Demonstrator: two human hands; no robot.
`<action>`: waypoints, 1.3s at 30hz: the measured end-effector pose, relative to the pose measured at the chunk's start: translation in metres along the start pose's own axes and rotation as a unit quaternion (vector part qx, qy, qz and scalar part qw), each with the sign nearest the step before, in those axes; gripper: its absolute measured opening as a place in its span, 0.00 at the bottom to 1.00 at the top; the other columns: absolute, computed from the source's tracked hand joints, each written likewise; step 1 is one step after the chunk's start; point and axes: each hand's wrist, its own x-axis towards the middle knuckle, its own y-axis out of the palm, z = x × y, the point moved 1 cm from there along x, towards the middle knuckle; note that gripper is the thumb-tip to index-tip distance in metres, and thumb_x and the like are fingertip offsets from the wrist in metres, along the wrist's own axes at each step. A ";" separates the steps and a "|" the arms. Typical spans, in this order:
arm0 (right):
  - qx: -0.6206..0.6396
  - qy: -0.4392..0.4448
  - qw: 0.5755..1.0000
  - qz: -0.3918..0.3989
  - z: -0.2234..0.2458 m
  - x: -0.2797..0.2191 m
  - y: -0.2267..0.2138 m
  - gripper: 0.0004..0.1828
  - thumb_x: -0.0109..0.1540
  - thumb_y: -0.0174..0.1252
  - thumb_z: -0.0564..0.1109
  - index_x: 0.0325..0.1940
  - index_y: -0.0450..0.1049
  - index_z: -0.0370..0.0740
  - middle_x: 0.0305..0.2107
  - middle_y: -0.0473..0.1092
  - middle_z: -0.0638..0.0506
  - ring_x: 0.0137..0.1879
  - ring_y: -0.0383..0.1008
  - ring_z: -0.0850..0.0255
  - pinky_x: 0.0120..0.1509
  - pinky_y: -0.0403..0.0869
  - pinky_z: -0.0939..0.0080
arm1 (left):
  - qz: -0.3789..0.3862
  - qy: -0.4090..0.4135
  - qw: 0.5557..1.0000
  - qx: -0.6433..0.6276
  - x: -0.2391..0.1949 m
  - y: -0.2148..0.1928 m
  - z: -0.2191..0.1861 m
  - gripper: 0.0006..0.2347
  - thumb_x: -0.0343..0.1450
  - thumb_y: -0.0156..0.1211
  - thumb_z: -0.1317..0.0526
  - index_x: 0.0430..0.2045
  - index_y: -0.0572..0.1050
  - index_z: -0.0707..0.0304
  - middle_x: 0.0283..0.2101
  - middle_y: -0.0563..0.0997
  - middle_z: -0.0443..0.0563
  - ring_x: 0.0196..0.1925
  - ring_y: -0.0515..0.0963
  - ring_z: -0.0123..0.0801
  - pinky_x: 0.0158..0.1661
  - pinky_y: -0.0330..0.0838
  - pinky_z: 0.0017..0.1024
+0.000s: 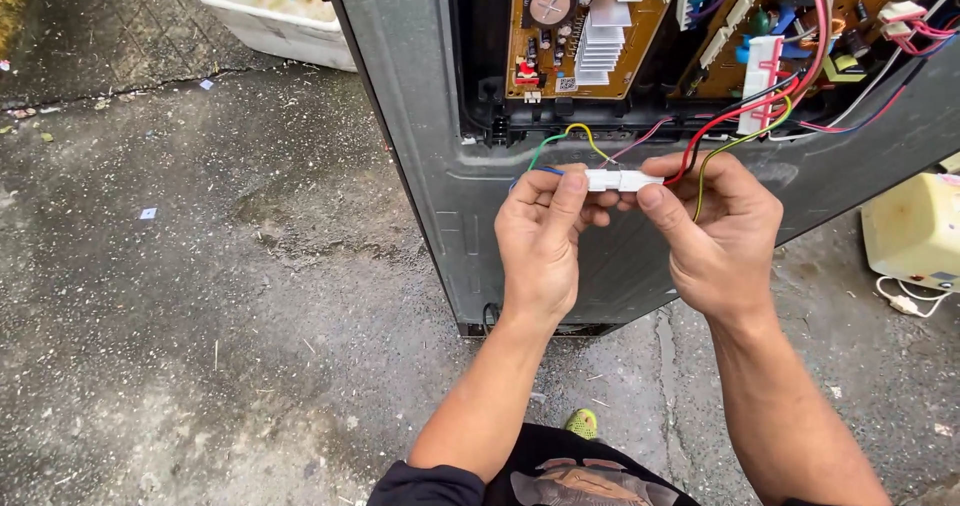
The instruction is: Disconnecting electrical wire harnesses and removing the main control board from a refrigerator.
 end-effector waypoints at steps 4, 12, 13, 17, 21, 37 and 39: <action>-0.001 -0.014 1.000 0.005 0.003 0.002 0.002 0.12 0.66 0.63 0.32 0.52 0.74 0.24 0.35 0.73 0.40 0.42 0.82 0.55 0.50 0.82 0.60 | 0.014 0.045 0.997 0.058 0.000 0.005 -0.009 0.07 0.74 0.65 0.66 0.31 0.73 0.72 0.43 0.82 0.65 0.36 0.87 0.45 0.33 0.84 0.29; -0.042 0.007 0.999 0.031 0.013 -0.006 -0.003 0.11 0.64 0.63 0.32 0.48 0.70 0.27 0.37 0.76 0.38 0.40 0.81 0.56 0.51 0.83 0.64 | 0.008 0.022 0.989 0.146 -0.009 0.020 -0.030 0.09 0.71 0.67 0.60 0.28 0.73 0.63 0.29 0.83 0.54 0.28 0.83 0.30 0.30 0.76 0.22; -0.081 0.000 0.996 0.025 0.011 -0.008 -0.005 0.12 0.63 0.66 0.32 0.47 0.72 0.27 0.38 0.76 0.40 0.40 0.80 0.59 0.49 0.82 0.66 | 0.017 0.005 0.989 0.148 -0.009 0.019 -0.032 0.09 0.71 0.67 0.59 0.27 0.73 0.62 0.28 0.82 0.53 0.29 0.83 0.30 0.30 0.76 0.22; -0.147 -0.039 0.987 0.042 -0.002 -0.009 -0.014 0.13 0.61 0.70 0.35 0.45 0.74 0.31 0.39 0.78 0.43 0.40 0.81 0.61 0.48 0.82 0.67 | 0.039 -0.016 0.991 0.124 -0.012 0.013 -0.029 0.09 0.71 0.65 0.59 0.28 0.72 0.64 0.29 0.82 0.59 0.28 0.82 0.33 0.30 0.77 0.25; -0.120 -0.077 0.988 0.060 -0.016 -0.001 -0.018 0.12 0.60 0.71 0.35 0.44 0.76 0.29 0.36 0.75 0.42 0.38 0.79 0.60 0.43 0.78 0.64 | 0.042 -0.029 0.998 0.038 -0.011 0.007 -0.018 0.09 0.74 0.64 0.64 0.30 0.70 0.68 0.32 0.81 0.61 0.31 0.85 0.39 0.29 0.81 0.27; 0.108 0.052 0.987 0.109 -0.021 -0.007 0.030 0.24 0.66 0.60 0.50 0.56 0.72 0.25 0.34 0.76 0.39 0.37 0.81 0.60 0.42 0.81 0.64 | -0.076 0.055 0.990 0.109 -0.018 -0.022 -0.043 0.08 0.72 0.68 0.61 0.30 0.75 0.64 0.27 0.80 0.51 0.31 0.80 0.24 0.31 0.73 0.17; 0.090 0.046 0.990 0.096 -0.015 -0.008 0.035 0.19 0.66 0.61 0.44 0.54 0.72 0.25 0.32 0.76 0.39 0.36 0.81 0.60 0.42 0.82 0.63 | -0.075 0.055 0.990 0.105 -0.020 -0.018 -0.047 0.08 0.72 0.68 0.61 0.30 0.75 0.64 0.27 0.81 0.52 0.31 0.81 0.25 0.31 0.73 0.18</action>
